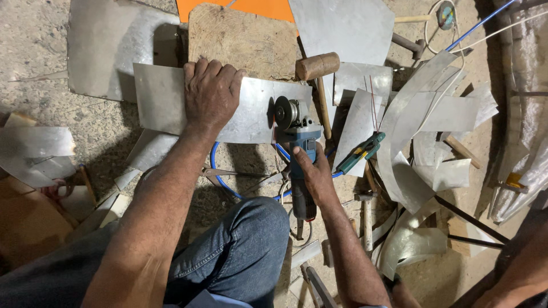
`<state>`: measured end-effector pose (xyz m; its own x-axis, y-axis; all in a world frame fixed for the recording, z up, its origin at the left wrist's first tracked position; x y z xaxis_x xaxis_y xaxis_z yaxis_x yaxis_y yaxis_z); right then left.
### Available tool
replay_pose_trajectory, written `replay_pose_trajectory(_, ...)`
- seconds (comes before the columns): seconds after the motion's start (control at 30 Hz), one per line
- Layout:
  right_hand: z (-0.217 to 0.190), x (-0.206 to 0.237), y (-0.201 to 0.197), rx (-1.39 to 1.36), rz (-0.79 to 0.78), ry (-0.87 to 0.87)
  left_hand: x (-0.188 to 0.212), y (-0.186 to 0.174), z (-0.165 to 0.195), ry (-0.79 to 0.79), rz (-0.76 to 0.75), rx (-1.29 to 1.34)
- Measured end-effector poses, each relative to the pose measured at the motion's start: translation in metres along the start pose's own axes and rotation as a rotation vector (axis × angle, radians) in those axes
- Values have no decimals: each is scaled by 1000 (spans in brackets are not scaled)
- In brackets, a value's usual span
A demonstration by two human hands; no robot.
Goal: The person hammers a metal sheet on a wooden block to shape it, then fits it onto a curved structure. They mark the sheet with a pencil and cut it with an angle grinder.
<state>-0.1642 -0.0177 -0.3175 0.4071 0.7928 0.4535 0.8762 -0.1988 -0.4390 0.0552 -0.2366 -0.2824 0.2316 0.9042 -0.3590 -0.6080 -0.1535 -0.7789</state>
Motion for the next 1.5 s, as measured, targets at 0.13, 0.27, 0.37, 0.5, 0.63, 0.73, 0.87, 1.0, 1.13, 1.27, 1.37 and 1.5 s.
replay_pose_trajectory(0.13, -2, 7, 3, -83, 32, 9, 0, -1, 1, 4, 1, -8)
replay_pose_trajectory(0.27, -8, 15, 6, -168, 25, 88, 0, -2, 3, 30, 45, -33)
replay_pose_trajectory(0.37, -12, 19, 6, -132, 9, 81, -1, 1, 1, 2, -7, -18)
replay_pose_trajectory(0.5, -16, 25, 5, -90, 33, -89, 1, 5, -2, -7, -14, -8)
replay_pose_trajectory(0.63, -8, 35, 10, -192, 25, 21, 4, 8, -4, 10, 16, -14)
replay_pose_trajectory(0.73, -5, 40, 11, -191, 27, 31, 5, 10, -5, 18, 31, -34)
replay_pose_trajectory(0.87, 3, 44, 10, -155, 38, 63, 4, 14, -6, -12, -24, -15)
replay_pose_trajectory(1.0, 12, 51, 10, -138, 47, 14, 7, 14, -7, 9, -3, -33)
replay_pose_trajectory(1.13, 18, 61, 11, -141, 38, 37, 10, 14, -6, 30, 47, -31)
replay_pose_trajectory(1.27, 17, 68, 13, -178, 30, 57, 9, 14, -6, 15, 25, 3)
replay_pose_trajectory(1.37, 18, 71, 14, -138, 32, 58, 9, 10, -4, 39, 69, -11)
replay_pose_trajectory(1.5, 24, 76, 14, -164, 31, 28, 9, 9, -3, 23, 60, -12)
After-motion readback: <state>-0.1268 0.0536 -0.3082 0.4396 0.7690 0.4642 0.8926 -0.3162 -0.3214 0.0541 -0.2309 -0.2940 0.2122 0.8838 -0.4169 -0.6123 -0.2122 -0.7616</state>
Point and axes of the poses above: each hand's wrist, its own x-axis away from the middle knuckle, its own y-axis out of the palm, z = x × y, the point moved 4 cm from there along -x, towards the middle knuckle, and after that the axes turned 9 degrees about -y, right-handed, at the moved point
